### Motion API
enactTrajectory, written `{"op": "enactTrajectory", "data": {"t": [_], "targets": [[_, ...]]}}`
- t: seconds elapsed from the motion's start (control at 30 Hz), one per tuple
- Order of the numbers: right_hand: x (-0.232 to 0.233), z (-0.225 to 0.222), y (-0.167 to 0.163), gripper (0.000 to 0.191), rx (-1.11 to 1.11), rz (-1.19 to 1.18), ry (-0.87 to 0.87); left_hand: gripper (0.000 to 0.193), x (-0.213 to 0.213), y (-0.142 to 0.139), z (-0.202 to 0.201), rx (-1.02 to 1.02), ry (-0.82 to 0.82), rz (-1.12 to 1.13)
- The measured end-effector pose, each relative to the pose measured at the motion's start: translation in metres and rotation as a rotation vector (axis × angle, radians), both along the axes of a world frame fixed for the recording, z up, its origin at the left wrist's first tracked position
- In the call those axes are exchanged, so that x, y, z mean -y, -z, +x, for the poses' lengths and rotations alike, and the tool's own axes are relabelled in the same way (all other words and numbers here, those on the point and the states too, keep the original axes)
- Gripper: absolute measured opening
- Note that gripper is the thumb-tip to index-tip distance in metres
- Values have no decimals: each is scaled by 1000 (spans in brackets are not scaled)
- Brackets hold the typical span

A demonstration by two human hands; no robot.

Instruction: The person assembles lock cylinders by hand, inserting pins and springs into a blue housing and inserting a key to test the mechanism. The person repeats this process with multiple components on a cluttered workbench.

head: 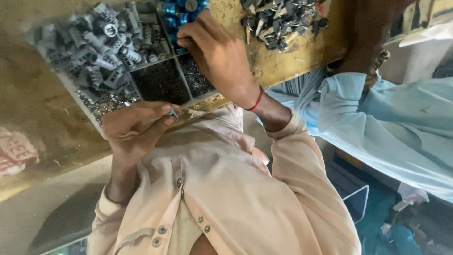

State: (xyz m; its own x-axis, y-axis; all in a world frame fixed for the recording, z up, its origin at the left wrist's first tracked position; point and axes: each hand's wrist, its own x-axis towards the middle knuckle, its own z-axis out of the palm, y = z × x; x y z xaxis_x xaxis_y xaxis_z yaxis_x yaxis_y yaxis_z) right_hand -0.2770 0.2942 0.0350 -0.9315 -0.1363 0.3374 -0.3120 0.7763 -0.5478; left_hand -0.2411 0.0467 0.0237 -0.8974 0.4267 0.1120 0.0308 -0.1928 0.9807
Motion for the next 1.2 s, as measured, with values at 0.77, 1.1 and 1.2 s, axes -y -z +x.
{"op": "enactTrajectory", "data": {"t": [0.77, 1.1, 1.2], "targets": [[38, 40, -42, 22, 612, -784, -334, 21, 38, -34, -16, -829, -46, -552], [28, 34, -41, 19, 823, -937, -353, 23, 36, -28, -20, -889, -35, -605], [36, 34, -30, 15, 959, -1142, -288, 28, 33, -29, -23, -927, -14, -613]]}}
